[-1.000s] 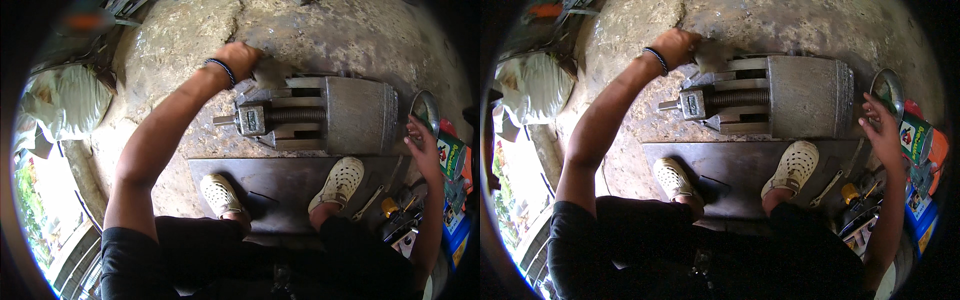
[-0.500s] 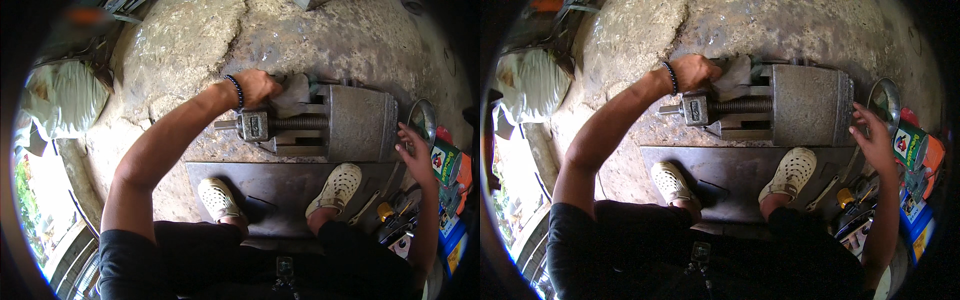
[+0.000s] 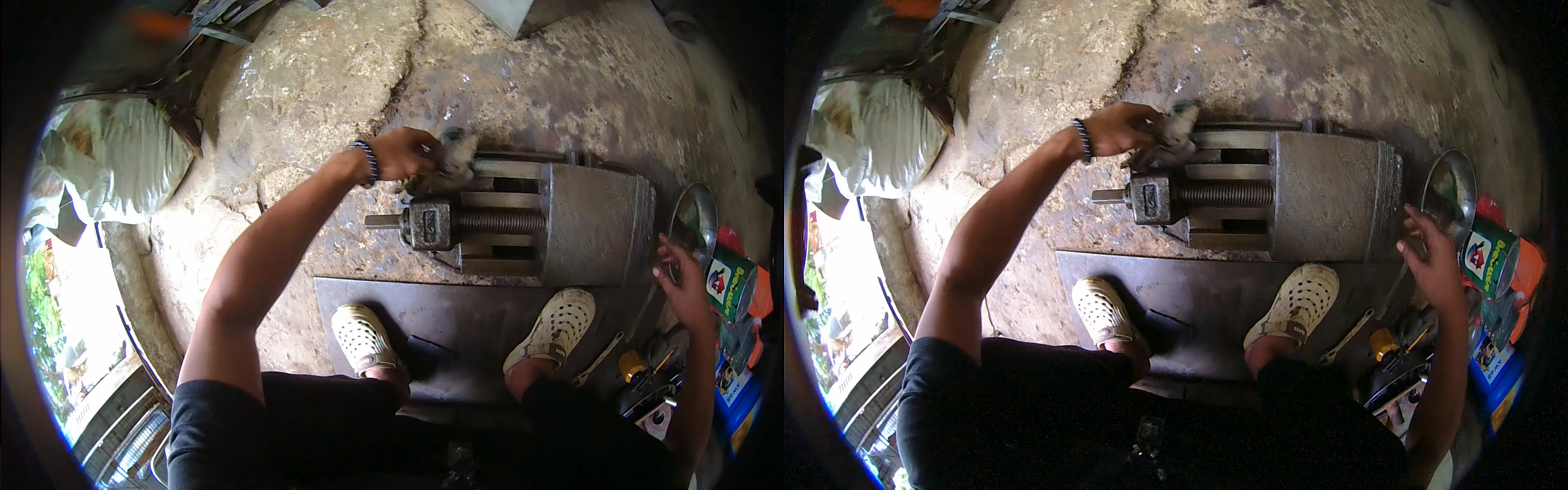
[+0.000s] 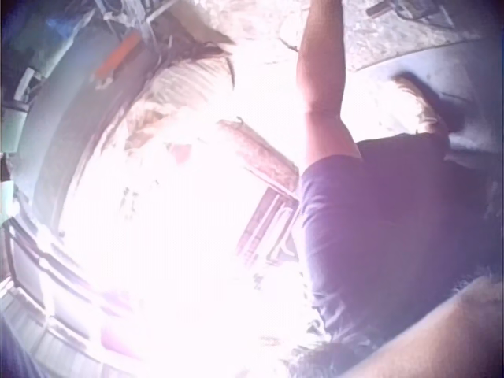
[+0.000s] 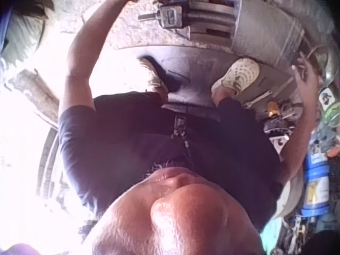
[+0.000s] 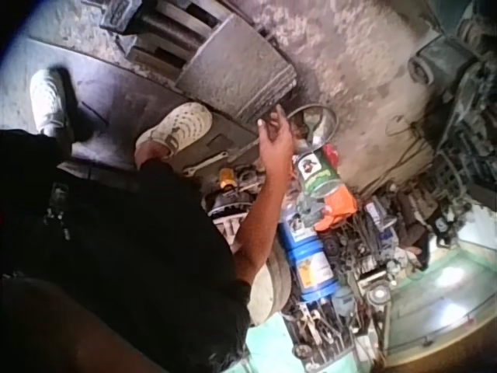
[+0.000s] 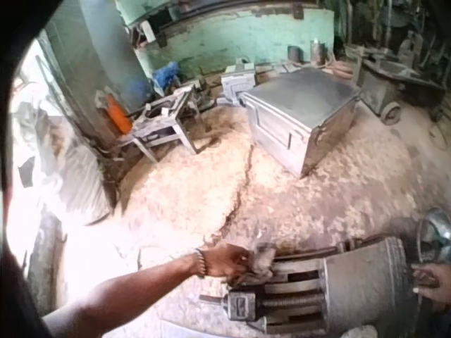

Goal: The person scrubs a metal vise with a cloth and a small brush, then wipes it down. The person then opens a paint can and places a brush inside a container.

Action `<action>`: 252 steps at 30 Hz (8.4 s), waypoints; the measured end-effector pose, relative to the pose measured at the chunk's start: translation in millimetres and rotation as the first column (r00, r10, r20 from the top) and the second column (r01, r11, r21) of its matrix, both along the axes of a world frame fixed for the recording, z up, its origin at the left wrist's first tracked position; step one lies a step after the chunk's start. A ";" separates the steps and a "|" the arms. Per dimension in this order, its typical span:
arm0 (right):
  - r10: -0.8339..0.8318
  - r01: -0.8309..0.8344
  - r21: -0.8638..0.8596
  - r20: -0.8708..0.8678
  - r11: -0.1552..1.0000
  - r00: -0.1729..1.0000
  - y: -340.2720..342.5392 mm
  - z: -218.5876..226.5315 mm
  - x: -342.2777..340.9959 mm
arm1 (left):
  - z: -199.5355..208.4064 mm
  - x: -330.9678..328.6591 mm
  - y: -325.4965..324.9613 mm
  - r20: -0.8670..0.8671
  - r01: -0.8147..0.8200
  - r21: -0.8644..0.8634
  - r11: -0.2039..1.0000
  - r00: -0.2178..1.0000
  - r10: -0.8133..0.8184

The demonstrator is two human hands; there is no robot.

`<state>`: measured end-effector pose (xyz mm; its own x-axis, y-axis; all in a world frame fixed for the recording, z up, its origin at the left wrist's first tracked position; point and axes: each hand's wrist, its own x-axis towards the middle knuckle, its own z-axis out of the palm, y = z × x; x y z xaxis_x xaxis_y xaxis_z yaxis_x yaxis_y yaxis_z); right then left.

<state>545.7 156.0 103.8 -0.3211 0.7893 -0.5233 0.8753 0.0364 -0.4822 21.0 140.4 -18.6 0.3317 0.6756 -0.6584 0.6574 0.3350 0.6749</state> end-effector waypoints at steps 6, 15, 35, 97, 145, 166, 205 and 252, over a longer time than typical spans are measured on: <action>0.005 -0.005 0.019 0.015 1.000 1.000 0.6 0.0 0.7 | -21.0 30.1 11.3 -0.278 0.313 0.233 0.921 0.929 -0.245; 0.004 -0.003 -0.026 0.031 1.000 1.000 1.6 -1.5 4.7 | -25.6 32.9 15.8 -0.327 0.307 0.218 0.926 0.917 -0.227; -0.040 0.041 -0.004 0.137 0.999 0.990 -8.7 5.0 10.0 | 14.5 -14.0 -12.2 -0.259 -0.070 0.272 0.960 0.955 0.143; 0.105 -0.100 -0.041 0.148 0.994 0.983 -8.3 -1.4 -23.1 | -40.0 0.7 -33.6 -0.470 0.045 0.095 0.994 0.883 0.005; 0.176 -0.187 0.024 0.239 0.982 0.955 -22.2 14.5 -2.4 | 31.0 -83.3 -51.6 -0.683 0.635 0.175 0.752 0.628 -0.372; 0.110 -0.134 0.092 0.230 0.987 0.967 -20.8 16.6 39.9 | 56.7 -43.9 10.2 -0.584 0.316 0.556 0.768 0.806 0.091; -0.065 0.197 0.655 -0.220 0.730 0.973 -116.5 72.4 76.2 | 252.8 -150.8 -189.9 -0.450 0.076 0.823 0.563 0.694 0.563; 0.003 0.294 0.386 -0.611 0.874 0.792 -212.2 286.4 1.9 | 12.5 228.0 -272.3 -0.235 0.561 -0.268 0.783 0.750 -0.618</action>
